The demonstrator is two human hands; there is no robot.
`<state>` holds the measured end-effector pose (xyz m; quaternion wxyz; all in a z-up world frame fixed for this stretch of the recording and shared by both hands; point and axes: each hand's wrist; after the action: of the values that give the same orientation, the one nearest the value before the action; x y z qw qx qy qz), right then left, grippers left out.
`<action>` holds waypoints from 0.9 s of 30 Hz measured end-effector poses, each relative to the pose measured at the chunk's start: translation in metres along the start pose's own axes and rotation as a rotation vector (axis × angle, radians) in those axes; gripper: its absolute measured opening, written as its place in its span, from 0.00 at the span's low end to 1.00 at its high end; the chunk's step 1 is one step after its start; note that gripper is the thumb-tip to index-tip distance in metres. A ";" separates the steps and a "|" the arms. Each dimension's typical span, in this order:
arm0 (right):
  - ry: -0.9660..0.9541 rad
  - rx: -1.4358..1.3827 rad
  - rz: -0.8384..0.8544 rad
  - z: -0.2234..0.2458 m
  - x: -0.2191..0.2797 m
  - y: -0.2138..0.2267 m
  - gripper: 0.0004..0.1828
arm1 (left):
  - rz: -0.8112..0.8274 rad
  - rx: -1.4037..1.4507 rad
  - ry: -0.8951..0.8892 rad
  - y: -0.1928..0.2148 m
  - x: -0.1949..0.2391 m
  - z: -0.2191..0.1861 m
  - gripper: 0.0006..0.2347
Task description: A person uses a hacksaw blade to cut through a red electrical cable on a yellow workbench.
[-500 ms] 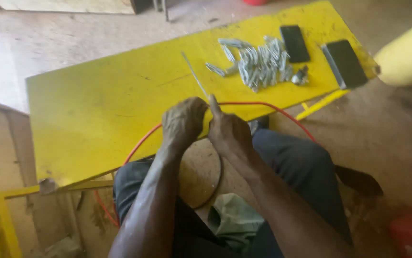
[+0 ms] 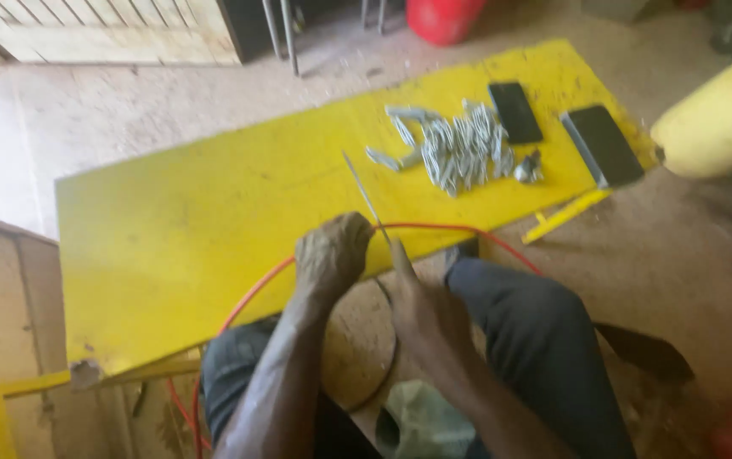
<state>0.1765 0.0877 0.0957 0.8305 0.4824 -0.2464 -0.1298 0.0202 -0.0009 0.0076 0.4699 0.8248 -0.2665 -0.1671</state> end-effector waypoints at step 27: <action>-0.073 0.183 0.038 -0.014 0.018 -0.010 0.30 | 0.024 0.013 0.118 0.016 -0.004 -0.020 0.11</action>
<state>0.1988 0.0850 0.0868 0.7757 0.5465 -0.2962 -0.1086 0.0233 0.0086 0.0318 0.4813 0.8330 -0.2492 -0.1106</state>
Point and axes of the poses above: each hand's wrist, its own x-axis away from the middle knuckle, its own y-axis out of the back of the hand, z = x × y, and after that the axes turned 1 degree about -z, right-handed
